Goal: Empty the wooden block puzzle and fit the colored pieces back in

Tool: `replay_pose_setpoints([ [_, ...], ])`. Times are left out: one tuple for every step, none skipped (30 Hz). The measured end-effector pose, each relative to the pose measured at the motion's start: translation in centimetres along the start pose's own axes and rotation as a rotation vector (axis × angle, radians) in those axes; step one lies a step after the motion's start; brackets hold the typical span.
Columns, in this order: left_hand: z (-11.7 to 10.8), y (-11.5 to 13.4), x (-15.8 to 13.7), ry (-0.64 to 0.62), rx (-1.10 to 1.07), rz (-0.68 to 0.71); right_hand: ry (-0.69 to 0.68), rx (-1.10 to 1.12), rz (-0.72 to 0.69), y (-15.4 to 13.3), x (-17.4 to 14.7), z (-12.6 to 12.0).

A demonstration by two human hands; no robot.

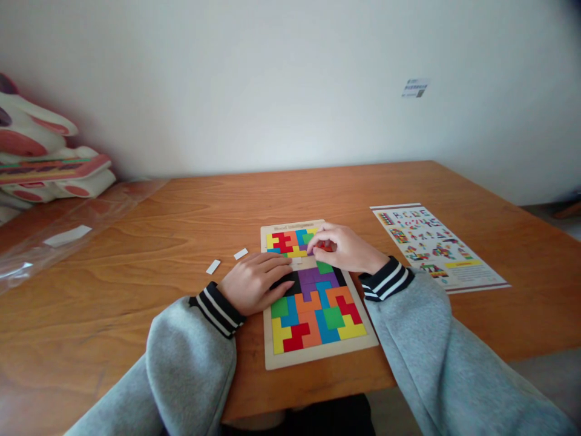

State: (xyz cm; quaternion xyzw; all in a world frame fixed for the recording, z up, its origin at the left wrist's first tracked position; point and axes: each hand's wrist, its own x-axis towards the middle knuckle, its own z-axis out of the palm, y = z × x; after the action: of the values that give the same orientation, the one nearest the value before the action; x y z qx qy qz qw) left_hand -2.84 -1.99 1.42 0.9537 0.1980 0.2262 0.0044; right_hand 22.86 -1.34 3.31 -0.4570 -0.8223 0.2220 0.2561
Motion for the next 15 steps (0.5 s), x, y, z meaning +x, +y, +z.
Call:
replay_pose_setpoints([
  [0.0,0.0,0.0,0.000,0.002,-0.001,-0.005,0.005,-0.004,0.0,0.0,-0.3],
  [0.0,0.0,0.0,0.002,0.003,0.000,-0.009,0.015,-0.006,0.1,0.0,-0.5],
  [0.0,0.0,0.0,0.005,0.003,0.002,-0.009,0.029,-0.007,0.2,-0.1,-0.7],
  [0.0,0.0,0.0,0.008,0.003,0.005,-0.011,0.044,-0.008,0.3,-0.1,-0.8],
  [0.0,0.0,0.0,0.013,0.003,0.008,-0.015,0.063,-0.009,0.4,-0.1,-0.9],
  [0.0,0.0,0.0,0.017,0.004,0.012,-0.021,0.086,-0.007,0.6,-0.1,-1.0],
  [0.1,0.0,0.0,0.018,0.004,0.014,-0.030,0.112,-0.004,0.7,-0.2,-1.1],
  [0.1,0.0,0.0,0.019,0.004,0.016,-0.041,0.139,0.001,0.8,-0.2,-1.1],
  [0.1,0.0,0.0,0.017,0.005,0.017,-0.056,0.168,0.008,0.9,-0.2,-1.1],
  [0.1,0.0,0.0,0.015,0.006,0.017,-0.077,0.198,0.018,1.0,-0.2,-1.1],
  [0.1,0.0,0.0,0.013,0.008,0.016,-0.094,0.230,0.034,1.1,-0.1,-1.1],
  [0.1,0.0,0.0,0.011,0.009,0.015,-0.103,0.266,0.054,1.2,-0.1,-1.1],
  [0.1,0.0,-0.1,0.012,0.010,0.013,-0.099,0.306,0.078,1.2,-0.1,-1.0],
  [0.1,0.0,-0.1,0.012,0.010,0.011,-0.077,0.349,0.099,1.2,-0.1,-1.0],
  [0.2,-0.1,-0.1,0.010,0.010,0.009,-0.040,0.392,0.113,1.2,0.0,-1.0],
])
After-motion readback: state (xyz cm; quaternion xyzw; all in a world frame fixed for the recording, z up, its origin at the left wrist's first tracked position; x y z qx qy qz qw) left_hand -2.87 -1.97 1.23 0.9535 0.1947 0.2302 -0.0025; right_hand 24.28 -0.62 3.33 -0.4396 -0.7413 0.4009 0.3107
